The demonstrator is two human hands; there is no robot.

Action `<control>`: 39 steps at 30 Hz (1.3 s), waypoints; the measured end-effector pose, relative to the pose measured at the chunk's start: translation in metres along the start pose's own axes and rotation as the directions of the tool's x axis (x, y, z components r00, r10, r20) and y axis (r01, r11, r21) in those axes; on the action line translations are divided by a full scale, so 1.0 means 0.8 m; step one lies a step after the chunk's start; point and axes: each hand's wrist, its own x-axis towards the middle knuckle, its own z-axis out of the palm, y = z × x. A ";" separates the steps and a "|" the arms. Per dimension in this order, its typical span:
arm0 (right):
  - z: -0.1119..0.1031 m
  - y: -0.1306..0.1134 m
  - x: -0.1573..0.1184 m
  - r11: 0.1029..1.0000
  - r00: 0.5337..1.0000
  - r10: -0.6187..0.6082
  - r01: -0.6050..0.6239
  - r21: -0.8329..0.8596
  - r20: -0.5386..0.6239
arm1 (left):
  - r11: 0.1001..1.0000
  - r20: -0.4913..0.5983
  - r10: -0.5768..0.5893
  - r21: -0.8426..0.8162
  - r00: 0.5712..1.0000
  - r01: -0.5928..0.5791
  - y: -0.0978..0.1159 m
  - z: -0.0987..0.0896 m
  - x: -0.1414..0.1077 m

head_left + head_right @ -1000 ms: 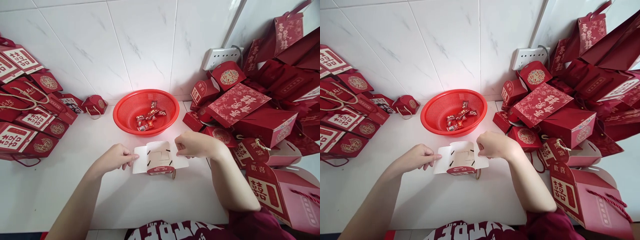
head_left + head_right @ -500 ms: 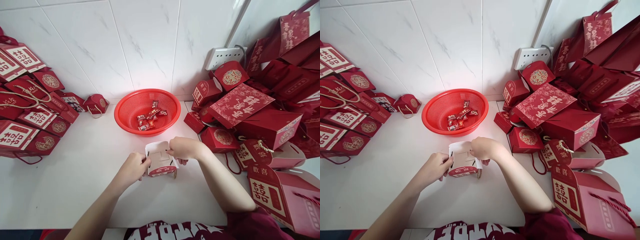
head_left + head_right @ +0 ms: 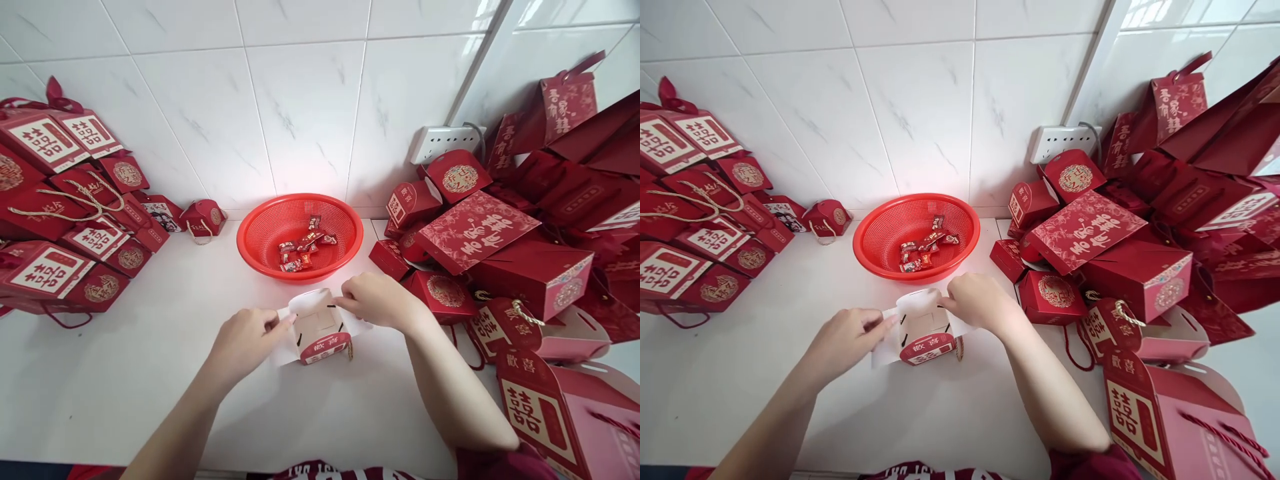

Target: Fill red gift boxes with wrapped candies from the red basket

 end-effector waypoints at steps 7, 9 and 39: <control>-0.023 0.019 -0.039 0.988 0.994 0.036 -0.020 0.152 -0.101 | 0.978 -0.339 0.208 0.052 0.918 -0.202 0.017 -0.083 0.068; -0.024 0.023 -0.043 0.984 0.997 0.026 -0.013 0.175 -0.069 | 0.960 -0.305 0.279 0.097 0.910 -0.262 0.028 -0.096 0.120; -0.033 0.041 -0.026 0.969 0.985 -0.005 0.047 0.242 -0.174 | 0.868 0.022 0.387 -0.347 0.922 -0.356 0.068 -0.099 0.171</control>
